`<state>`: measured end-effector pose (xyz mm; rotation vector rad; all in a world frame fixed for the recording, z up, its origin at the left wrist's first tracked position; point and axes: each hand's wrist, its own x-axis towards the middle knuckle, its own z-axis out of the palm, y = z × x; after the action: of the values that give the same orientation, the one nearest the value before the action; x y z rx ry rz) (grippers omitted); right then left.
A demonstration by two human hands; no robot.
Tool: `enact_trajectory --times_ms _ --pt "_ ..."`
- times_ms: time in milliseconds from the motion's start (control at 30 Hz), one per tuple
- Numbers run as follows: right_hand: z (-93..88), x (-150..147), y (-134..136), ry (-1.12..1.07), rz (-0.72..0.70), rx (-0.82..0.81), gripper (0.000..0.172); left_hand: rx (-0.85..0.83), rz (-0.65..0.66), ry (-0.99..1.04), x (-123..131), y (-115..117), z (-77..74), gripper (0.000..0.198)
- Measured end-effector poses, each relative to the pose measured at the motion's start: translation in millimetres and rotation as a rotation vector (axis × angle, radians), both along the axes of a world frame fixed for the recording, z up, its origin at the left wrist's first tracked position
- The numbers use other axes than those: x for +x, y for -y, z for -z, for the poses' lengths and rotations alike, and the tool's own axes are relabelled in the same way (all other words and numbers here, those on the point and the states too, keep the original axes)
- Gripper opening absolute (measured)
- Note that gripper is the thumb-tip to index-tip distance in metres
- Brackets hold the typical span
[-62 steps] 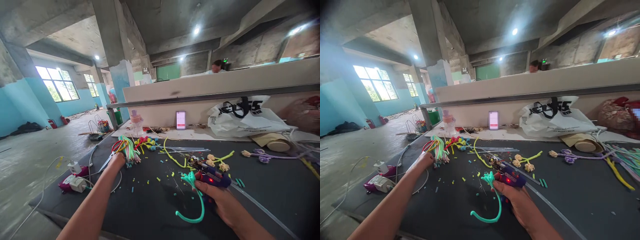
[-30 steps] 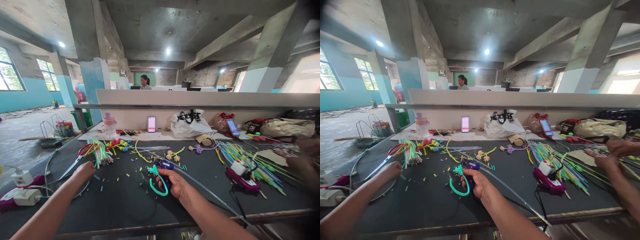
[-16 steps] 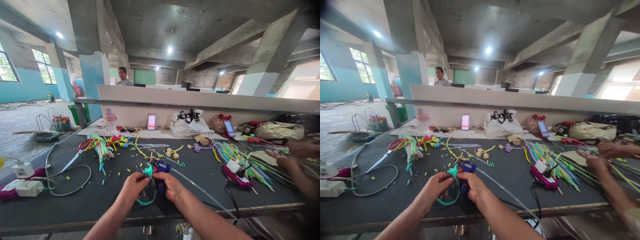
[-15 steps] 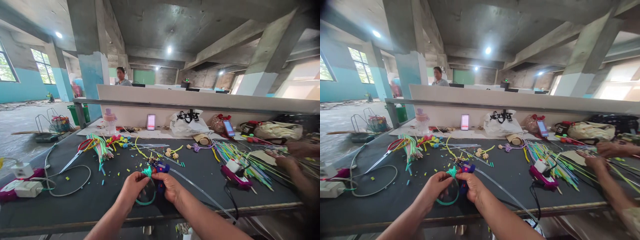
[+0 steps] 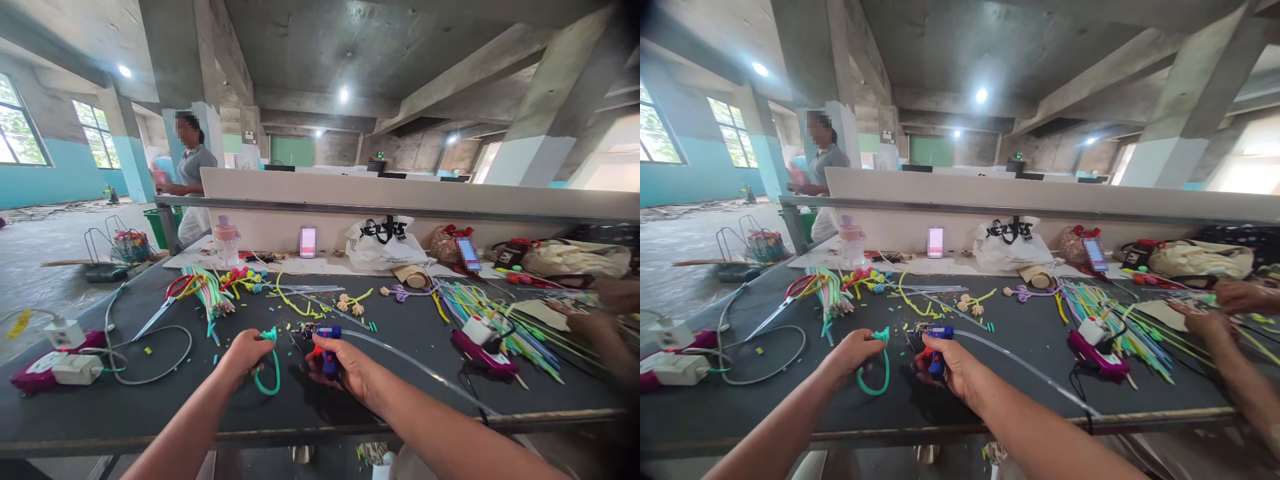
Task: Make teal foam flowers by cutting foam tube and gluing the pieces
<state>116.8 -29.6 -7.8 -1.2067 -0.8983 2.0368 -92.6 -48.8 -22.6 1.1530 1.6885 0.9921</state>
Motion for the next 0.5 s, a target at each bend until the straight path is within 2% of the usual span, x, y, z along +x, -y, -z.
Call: enact_trajectory --times_ms 100,267,367,500 --pt "-6.2 7 -2 0.068 -0.040 -0.088 0.022 -0.052 0.038 -0.155 -9 -7 3.6 0.024" --pt "-14.3 17 -3 0.182 -0.118 -0.110 0.024 -0.052 0.087 -0.338 -13 -5 3.5 0.028" --pt "-19.0 24 -3 0.294 -0.198 -0.093 0.026 -0.015 0.066 -0.410 -30 5 -7.1 0.022" --pt "-24.0 33 -8 0.505 -0.325 0.013 0.040 0.028 -0.023 -0.498 -77 20 -27.9 0.020"
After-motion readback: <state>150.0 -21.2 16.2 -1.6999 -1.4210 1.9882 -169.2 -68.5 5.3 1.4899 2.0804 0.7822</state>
